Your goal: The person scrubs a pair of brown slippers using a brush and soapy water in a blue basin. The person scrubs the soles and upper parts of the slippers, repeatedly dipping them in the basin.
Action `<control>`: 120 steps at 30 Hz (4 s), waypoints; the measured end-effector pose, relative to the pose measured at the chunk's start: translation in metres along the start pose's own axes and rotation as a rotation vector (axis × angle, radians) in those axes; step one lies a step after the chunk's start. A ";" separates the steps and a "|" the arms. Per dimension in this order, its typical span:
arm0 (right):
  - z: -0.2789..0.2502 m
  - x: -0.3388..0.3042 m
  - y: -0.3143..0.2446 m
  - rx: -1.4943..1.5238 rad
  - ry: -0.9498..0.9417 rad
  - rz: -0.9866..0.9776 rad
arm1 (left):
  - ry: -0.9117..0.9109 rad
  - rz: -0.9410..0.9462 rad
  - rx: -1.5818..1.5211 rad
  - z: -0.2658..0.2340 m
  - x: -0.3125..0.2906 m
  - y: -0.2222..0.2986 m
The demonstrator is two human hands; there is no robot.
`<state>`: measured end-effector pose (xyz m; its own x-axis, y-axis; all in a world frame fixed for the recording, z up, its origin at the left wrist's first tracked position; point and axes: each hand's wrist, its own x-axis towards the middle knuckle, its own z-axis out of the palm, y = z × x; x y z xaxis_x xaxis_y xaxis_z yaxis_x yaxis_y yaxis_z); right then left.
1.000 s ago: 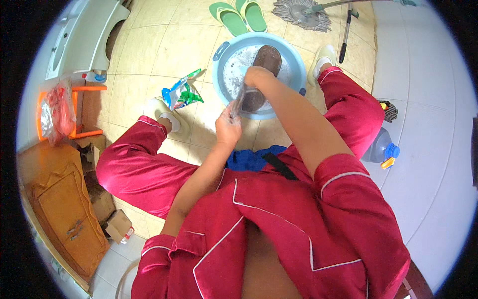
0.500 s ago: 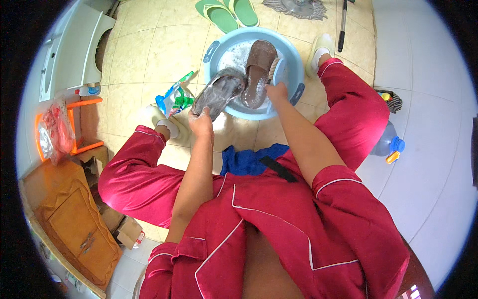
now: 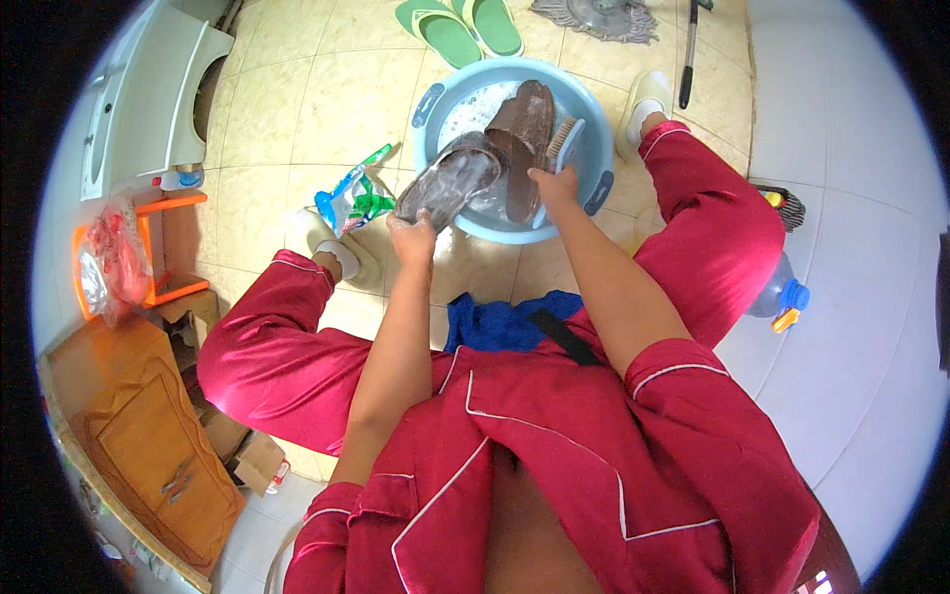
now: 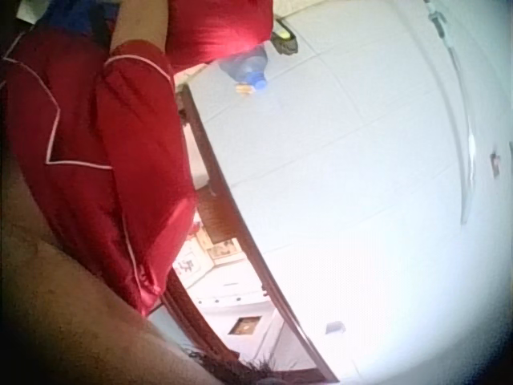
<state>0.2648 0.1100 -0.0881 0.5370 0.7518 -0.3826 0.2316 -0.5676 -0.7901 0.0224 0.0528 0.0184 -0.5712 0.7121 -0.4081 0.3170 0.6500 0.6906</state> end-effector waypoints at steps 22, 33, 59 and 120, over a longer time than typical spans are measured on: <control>-0.049 -0.098 -0.089 -0.668 -0.207 -0.214 | 0.091 0.489 0.714 0.007 -0.063 0.032; -0.097 -0.065 -0.132 -0.830 -0.175 -0.262 | -0.097 -0.067 0.291 -0.005 0.000 0.020; -0.091 -0.166 -0.071 -0.619 -0.547 -0.734 | -0.127 -0.153 -0.209 0.016 -0.049 -0.026; -0.084 -0.171 -0.070 -0.801 -0.866 -0.785 | -0.657 -0.362 -0.393 0.029 -0.039 -0.064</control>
<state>0.2250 -0.0067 0.0731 -0.5362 0.7553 -0.3768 0.7805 0.2737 -0.5620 0.0466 -0.0083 -0.0275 0.0079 0.5660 -0.8243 -0.1563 0.8149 0.5581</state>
